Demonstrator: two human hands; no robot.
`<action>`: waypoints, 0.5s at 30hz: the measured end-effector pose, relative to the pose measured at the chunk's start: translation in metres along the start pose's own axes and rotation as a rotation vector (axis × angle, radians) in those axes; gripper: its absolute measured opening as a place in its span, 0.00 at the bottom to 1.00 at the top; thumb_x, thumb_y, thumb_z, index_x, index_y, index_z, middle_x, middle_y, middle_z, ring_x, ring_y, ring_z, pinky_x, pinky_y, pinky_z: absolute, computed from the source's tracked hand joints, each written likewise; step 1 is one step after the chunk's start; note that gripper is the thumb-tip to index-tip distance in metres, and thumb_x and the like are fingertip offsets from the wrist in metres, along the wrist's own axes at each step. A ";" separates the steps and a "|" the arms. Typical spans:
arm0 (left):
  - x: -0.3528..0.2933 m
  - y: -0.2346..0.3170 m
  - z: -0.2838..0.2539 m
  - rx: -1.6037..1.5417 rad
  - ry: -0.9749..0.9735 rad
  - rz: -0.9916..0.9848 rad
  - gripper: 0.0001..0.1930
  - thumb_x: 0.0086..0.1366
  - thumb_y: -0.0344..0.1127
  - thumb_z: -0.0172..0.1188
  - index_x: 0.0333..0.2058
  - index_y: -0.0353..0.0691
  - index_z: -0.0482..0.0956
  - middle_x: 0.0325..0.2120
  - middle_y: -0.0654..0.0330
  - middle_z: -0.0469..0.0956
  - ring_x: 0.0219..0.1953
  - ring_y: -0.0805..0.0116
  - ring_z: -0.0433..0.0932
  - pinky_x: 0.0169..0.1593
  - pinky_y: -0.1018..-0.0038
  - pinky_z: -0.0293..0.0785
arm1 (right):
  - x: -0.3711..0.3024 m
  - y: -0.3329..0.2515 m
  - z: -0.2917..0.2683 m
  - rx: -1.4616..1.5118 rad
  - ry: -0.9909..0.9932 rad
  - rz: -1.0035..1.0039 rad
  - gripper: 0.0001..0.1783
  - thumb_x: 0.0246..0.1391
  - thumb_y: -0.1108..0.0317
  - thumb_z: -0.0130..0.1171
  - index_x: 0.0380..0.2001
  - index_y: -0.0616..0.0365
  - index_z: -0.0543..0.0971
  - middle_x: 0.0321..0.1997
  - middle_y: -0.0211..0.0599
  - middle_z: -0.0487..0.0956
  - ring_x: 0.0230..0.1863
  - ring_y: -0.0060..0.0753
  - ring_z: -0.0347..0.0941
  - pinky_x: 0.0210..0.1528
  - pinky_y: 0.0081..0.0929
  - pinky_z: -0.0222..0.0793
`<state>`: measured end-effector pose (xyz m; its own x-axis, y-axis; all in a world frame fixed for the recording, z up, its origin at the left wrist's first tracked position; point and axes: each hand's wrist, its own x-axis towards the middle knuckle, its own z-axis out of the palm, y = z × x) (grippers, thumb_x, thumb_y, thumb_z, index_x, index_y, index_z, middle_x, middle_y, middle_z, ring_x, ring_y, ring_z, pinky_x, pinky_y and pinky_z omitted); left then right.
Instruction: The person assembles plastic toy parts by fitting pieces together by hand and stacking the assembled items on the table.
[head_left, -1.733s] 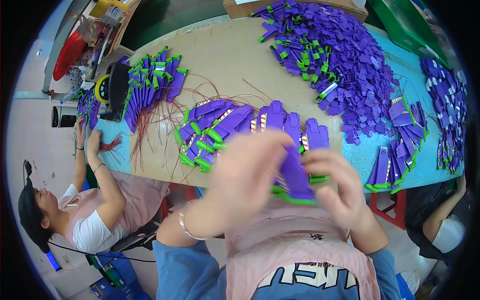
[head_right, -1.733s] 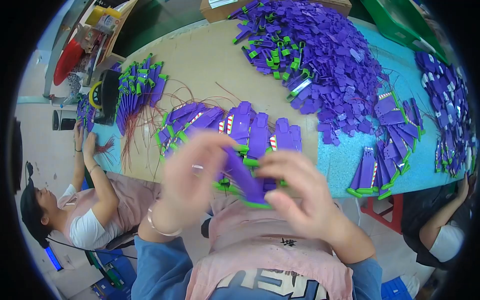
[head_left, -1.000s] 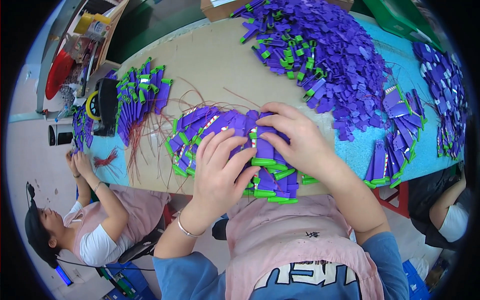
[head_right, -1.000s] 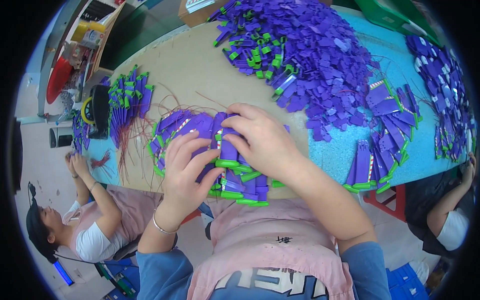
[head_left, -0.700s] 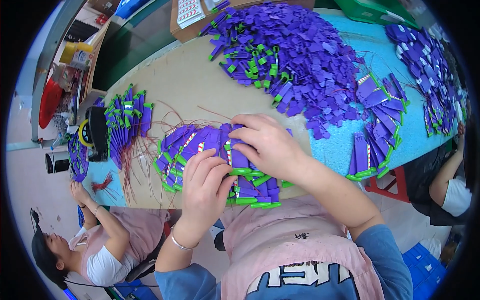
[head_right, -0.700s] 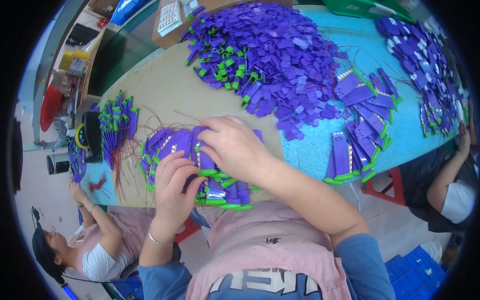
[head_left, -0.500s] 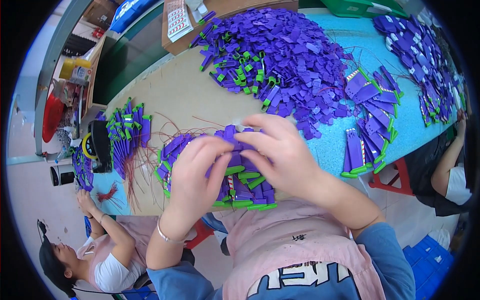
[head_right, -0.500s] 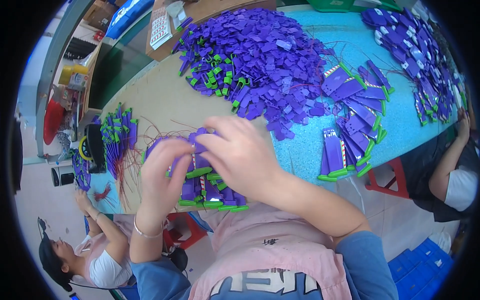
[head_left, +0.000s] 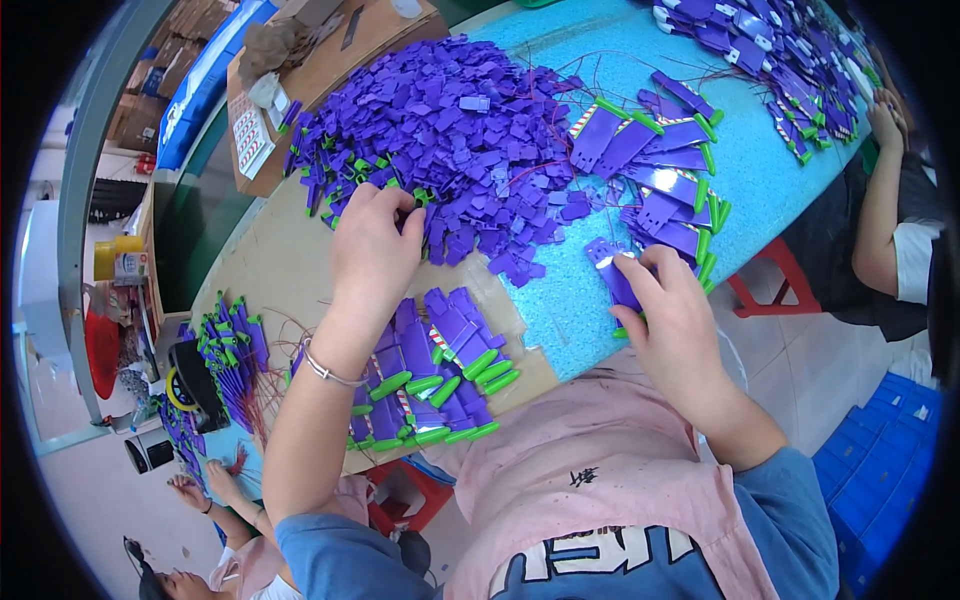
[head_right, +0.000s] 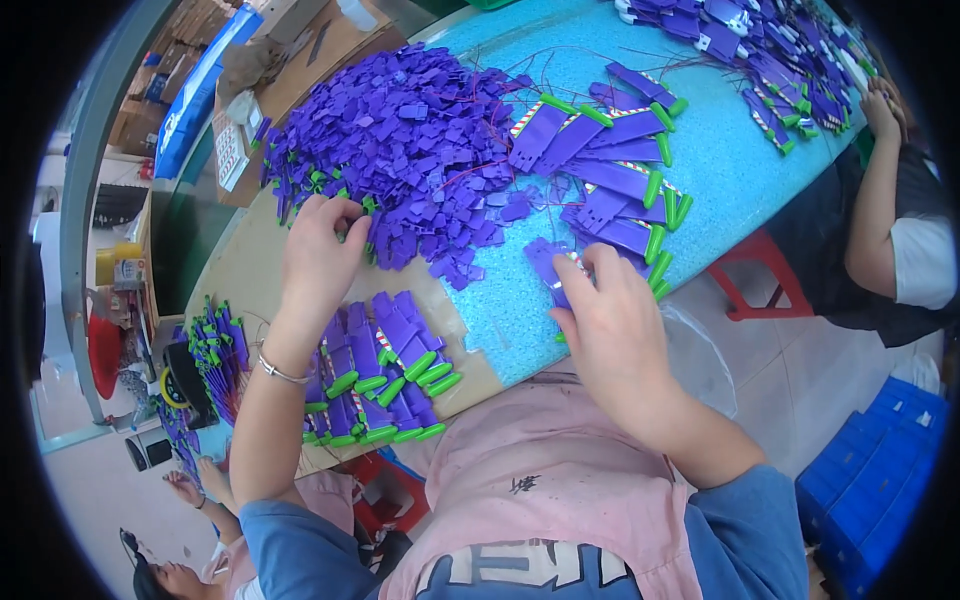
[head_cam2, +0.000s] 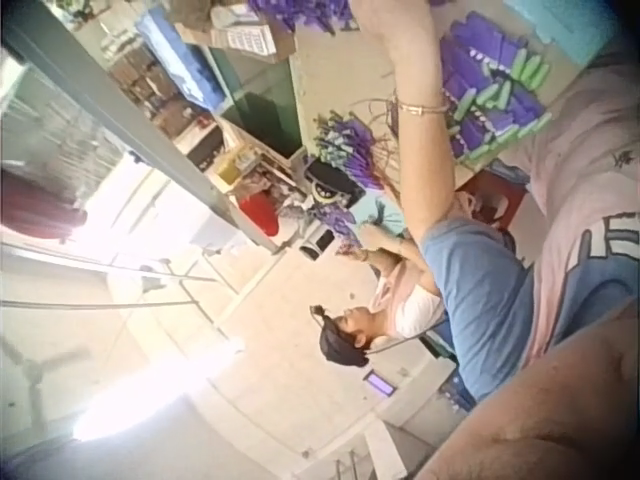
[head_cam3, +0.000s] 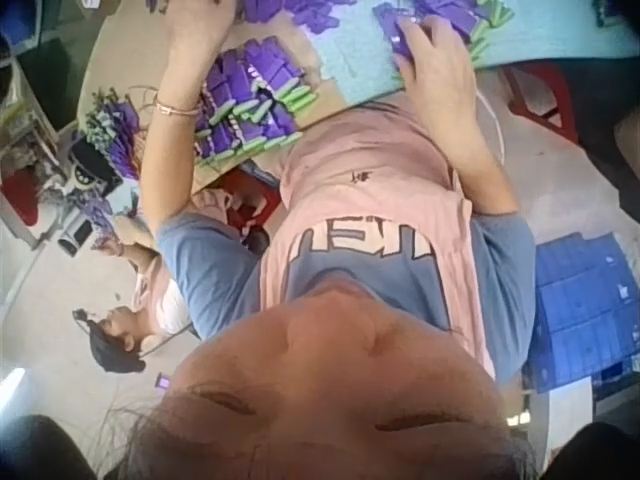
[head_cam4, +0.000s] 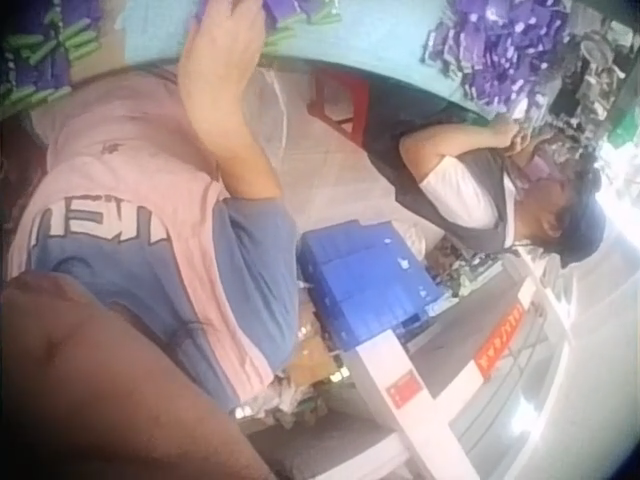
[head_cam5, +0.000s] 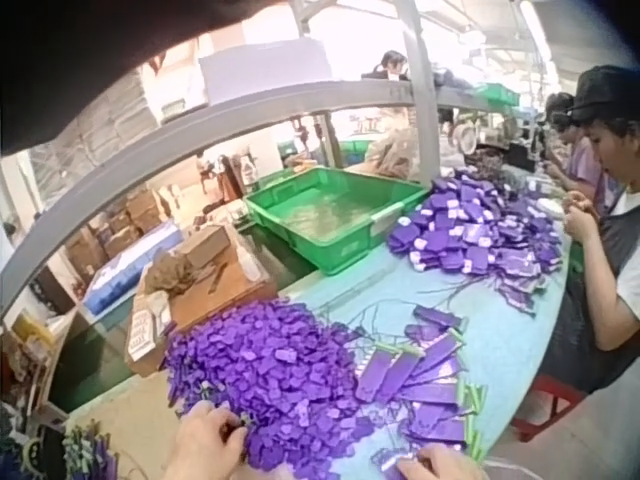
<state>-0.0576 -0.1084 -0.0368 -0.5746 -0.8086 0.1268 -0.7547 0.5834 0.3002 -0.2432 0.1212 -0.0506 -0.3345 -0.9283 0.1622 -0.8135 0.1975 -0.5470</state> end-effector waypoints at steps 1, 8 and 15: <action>0.001 -0.003 0.001 0.010 -0.002 0.003 0.07 0.56 0.33 0.63 0.30 0.36 0.81 0.28 0.52 0.74 0.33 0.54 0.76 0.38 0.63 0.73 | 0.002 0.000 0.002 0.011 0.007 -0.029 0.29 0.42 0.79 0.65 0.51 0.62 0.73 0.41 0.45 0.70 0.43 0.50 0.71 0.44 0.42 0.67; 0.005 -0.029 -0.006 -0.791 0.034 -0.278 0.09 0.65 0.36 0.57 0.35 0.35 0.78 0.33 0.60 0.80 0.33 0.71 0.76 0.37 0.73 0.72 | 0.013 0.002 0.015 0.234 -0.016 0.020 0.30 0.45 0.83 0.60 0.55 0.62 0.69 0.38 0.46 0.71 0.41 0.49 0.72 0.43 0.38 0.68; 0.008 -0.018 -0.010 -1.502 -0.145 -0.493 0.11 0.71 0.38 0.48 0.39 0.38 0.76 0.42 0.53 0.82 0.39 0.66 0.79 0.44 0.71 0.74 | 0.006 -0.010 0.011 1.339 -0.257 0.191 0.16 0.57 0.78 0.56 0.49 0.63 0.68 0.39 0.39 0.79 0.34 0.26 0.77 0.37 0.22 0.72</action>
<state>-0.0452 -0.1260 -0.0319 -0.4689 -0.8225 -0.3220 0.0684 -0.3973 0.9152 -0.2315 0.1105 -0.0529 -0.1724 -0.9818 -0.0794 0.3588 0.0124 -0.9333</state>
